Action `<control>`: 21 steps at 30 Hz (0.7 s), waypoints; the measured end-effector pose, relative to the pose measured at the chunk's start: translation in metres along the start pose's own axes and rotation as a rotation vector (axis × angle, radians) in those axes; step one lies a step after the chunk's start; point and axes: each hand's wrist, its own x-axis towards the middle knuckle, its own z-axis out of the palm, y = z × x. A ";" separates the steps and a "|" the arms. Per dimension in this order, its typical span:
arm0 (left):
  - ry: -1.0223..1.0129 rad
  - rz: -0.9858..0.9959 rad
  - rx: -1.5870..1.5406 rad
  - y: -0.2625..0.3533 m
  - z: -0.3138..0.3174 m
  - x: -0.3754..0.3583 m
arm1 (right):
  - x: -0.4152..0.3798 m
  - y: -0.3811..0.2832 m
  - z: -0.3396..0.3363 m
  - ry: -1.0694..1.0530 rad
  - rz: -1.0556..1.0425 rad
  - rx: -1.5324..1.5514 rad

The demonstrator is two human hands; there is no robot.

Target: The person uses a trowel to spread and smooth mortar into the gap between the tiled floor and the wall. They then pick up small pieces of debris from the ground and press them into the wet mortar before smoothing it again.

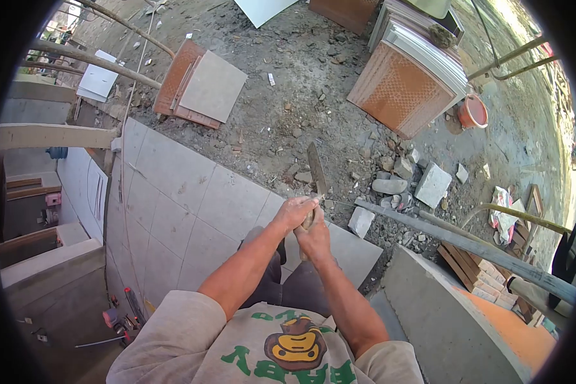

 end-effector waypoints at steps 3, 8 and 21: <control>-0.083 0.035 -0.281 0.022 -0.006 0.017 | 0.031 -0.006 -0.015 -0.271 0.358 0.367; -0.102 0.015 -0.537 0.006 -0.038 0.071 | 0.076 -0.023 -0.024 0.013 0.240 -0.114; -0.360 0.154 -0.017 -0.091 -0.145 0.252 | 0.220 0.069 0.173 0.301 0.209 -0.283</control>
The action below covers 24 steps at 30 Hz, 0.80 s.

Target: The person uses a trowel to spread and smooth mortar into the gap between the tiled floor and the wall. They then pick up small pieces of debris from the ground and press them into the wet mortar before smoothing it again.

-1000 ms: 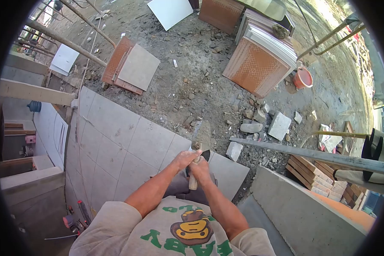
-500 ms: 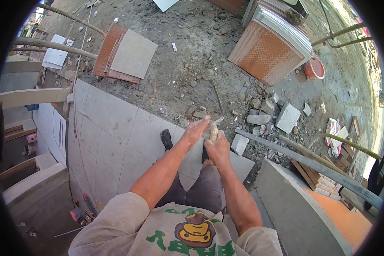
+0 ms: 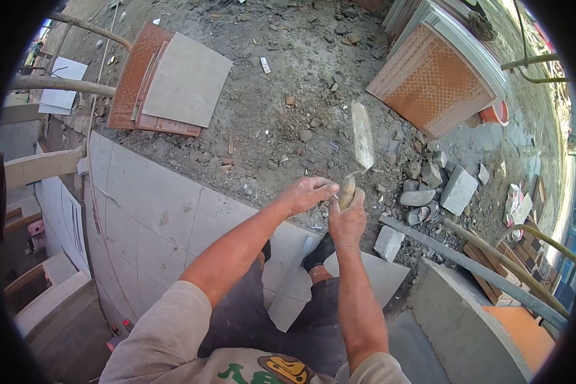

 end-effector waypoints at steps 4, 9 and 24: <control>0.112 0.003 0.627 -0.144 -0.089 0.052 | 0.037 0.074 0.113 -0.159 -0.030 -0.137; 0.437 -0.207 0.632 -0.267 -0.171 0.065 | 0.103 0.133 0.204 -0.173 -0.096 -0.209; 0.843 -0.280 0.967 -0.378 -0.284 0.227 | 0.206 0.153 0.320 0.226 -0.214 -0.012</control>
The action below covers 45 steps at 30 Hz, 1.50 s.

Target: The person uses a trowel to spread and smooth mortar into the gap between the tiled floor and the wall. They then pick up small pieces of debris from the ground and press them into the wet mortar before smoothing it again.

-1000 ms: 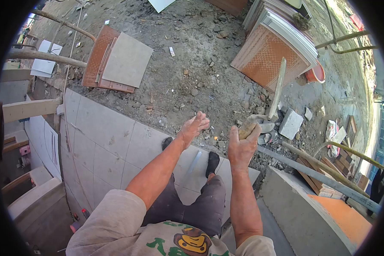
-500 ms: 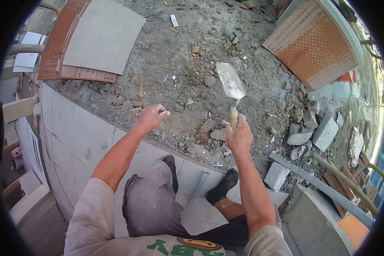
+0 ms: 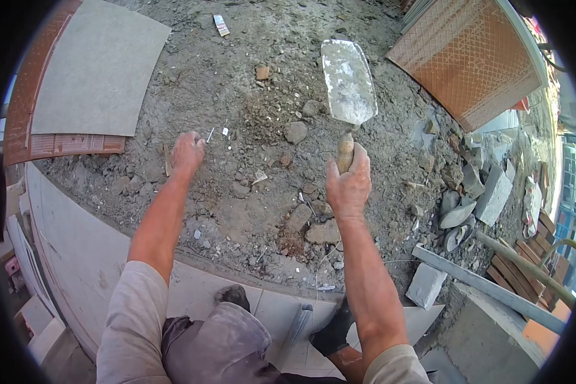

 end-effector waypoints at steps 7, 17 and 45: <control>-0.075 0.058 0.091 0.022 0.015 0.015 | 0.019 0.029 0.046 -0.353 0.075 -0.321; -0.077 0.056 0.116 0.013 0.022 0.026 | -0.013 -0.007 0.027 -0.209 0.084 -0.168; -0.104 0.106 0.180 0.006 0.026 0.022 | 0.057 0.098 0.065 -0.229 -0.218 -0.449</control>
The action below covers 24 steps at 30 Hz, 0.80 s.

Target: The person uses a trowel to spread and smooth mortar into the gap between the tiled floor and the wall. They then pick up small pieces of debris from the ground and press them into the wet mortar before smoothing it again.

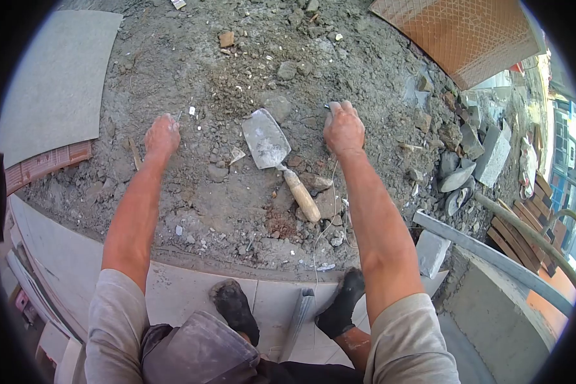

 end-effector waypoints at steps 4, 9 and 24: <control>0.070 0.101 0.010 0.003 -0.003 -0.012 | 0.017 -0.002 0.011 -0.088 -0.013 -0.206; -0.012 0.156 -0.290 0.019 -0.010 -0.047 | 0.021 -0.007 0.017 -0.151 0.016 -0.236; -0.158 0.369 -0.652 0.034 0.017 -0.159 | -0.208 -0.119 -0.017 -0.582 -0.701 0.462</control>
